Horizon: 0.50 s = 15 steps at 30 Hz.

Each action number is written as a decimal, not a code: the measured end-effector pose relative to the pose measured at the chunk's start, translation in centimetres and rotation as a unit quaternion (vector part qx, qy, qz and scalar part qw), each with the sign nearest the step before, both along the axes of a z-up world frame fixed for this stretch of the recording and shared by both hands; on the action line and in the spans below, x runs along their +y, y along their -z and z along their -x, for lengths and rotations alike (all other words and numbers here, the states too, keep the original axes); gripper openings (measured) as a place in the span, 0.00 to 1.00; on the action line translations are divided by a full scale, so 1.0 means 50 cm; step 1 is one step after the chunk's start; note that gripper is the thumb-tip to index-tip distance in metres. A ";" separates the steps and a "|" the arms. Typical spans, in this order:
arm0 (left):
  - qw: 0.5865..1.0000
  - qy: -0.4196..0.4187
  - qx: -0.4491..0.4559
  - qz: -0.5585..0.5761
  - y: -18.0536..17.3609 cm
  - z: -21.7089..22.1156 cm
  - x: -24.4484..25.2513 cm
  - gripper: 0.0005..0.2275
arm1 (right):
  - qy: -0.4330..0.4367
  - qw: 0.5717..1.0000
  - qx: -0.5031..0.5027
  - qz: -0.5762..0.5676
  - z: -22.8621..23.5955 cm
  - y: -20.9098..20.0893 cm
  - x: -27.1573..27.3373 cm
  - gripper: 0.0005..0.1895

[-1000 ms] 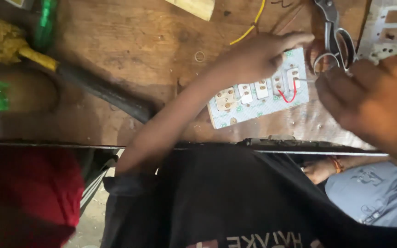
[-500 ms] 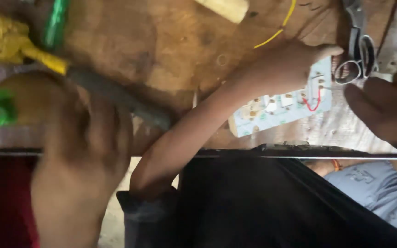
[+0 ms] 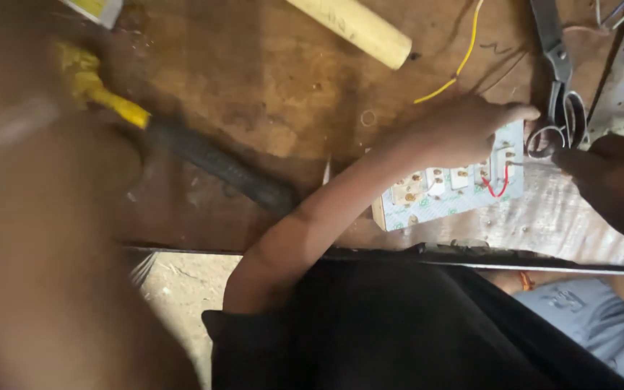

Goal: The person sits at a wooden workbench and wires a wall switch and socket panel, connecting red, yellow and white wires to the terminal screws on the back of the board. They use a screwdriver to tighten terminals, handle pliers and scissors, and reposition the board while working on the connections.

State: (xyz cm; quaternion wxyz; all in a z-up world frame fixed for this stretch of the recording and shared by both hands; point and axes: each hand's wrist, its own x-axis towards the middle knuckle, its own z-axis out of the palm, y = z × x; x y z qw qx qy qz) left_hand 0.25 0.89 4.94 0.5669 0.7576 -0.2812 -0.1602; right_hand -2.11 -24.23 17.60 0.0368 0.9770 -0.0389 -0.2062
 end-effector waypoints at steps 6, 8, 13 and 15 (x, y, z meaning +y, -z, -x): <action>1.000 -0.013 -0.024 0.015 0.051 0.003 -0.044 0.32 | -0.609 0.763 0.070 0.206 -0.021 -0.046 -0.017 0.26; 0.999 -0.008 -0.030 0.032 0.032 -0.001 -0.033 0.33 | -0.640 0.738 0.095 0.191 -0.017 -0.066 0.016 0.30; 0.997 0.043 0.056 -0.002 -0.022 -0.001 0.016 0.35 | -0.615 0.734 0.170 0.233 -0.028 -0.051 -0.043 0.27; 0.998 0.036 0.054 0.014 0.006 -0.003 -0.017 0.35 | -0.598 0.743 0.160 0.254 -0.025 -0.036 -0.088 0.28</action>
